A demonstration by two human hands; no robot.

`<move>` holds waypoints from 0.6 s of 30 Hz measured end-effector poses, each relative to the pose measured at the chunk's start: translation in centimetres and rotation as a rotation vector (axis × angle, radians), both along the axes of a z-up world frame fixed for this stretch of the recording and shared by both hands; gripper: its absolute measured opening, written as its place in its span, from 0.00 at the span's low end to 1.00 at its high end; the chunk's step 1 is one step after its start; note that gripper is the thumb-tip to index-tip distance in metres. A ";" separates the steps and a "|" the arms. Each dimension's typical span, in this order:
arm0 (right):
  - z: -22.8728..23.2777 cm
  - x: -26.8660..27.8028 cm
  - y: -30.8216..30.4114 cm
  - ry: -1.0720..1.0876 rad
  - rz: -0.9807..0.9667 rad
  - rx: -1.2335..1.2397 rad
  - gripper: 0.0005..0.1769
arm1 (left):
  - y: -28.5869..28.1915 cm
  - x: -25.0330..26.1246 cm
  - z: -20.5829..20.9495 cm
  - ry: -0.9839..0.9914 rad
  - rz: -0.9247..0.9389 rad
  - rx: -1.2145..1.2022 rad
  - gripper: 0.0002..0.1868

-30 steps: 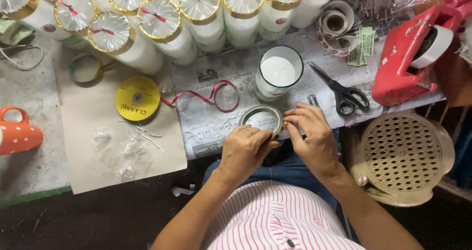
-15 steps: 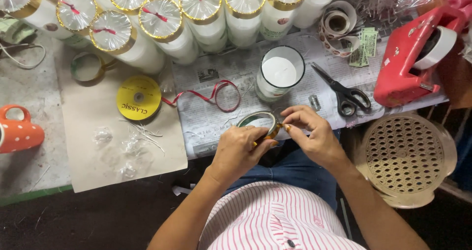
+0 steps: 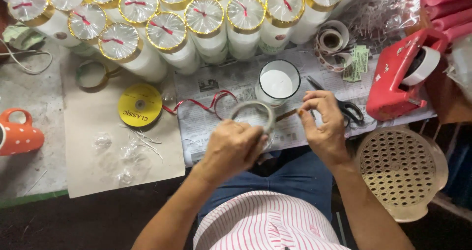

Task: Applying decorative lids and labels to candle jars and using scissors to trim materials.

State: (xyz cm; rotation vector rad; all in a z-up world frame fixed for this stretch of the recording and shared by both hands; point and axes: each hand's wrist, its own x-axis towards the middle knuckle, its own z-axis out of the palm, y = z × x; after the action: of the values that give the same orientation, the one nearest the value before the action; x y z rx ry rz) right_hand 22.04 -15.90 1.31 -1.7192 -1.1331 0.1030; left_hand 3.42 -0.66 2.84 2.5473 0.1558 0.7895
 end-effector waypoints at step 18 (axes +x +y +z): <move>-2.2 1.0 -0.4 -0.017 -0.175 0.079 0.06 | 5.9 0.3 -3.5 -0.138 0.392 0.252 0.15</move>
State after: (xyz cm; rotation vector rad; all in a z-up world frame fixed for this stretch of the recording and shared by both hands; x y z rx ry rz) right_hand 23.09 -16.35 -0.86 -1.7430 -0.9813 -0.0636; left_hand 3.73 5.24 -0.65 2.7223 0.5560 1.1952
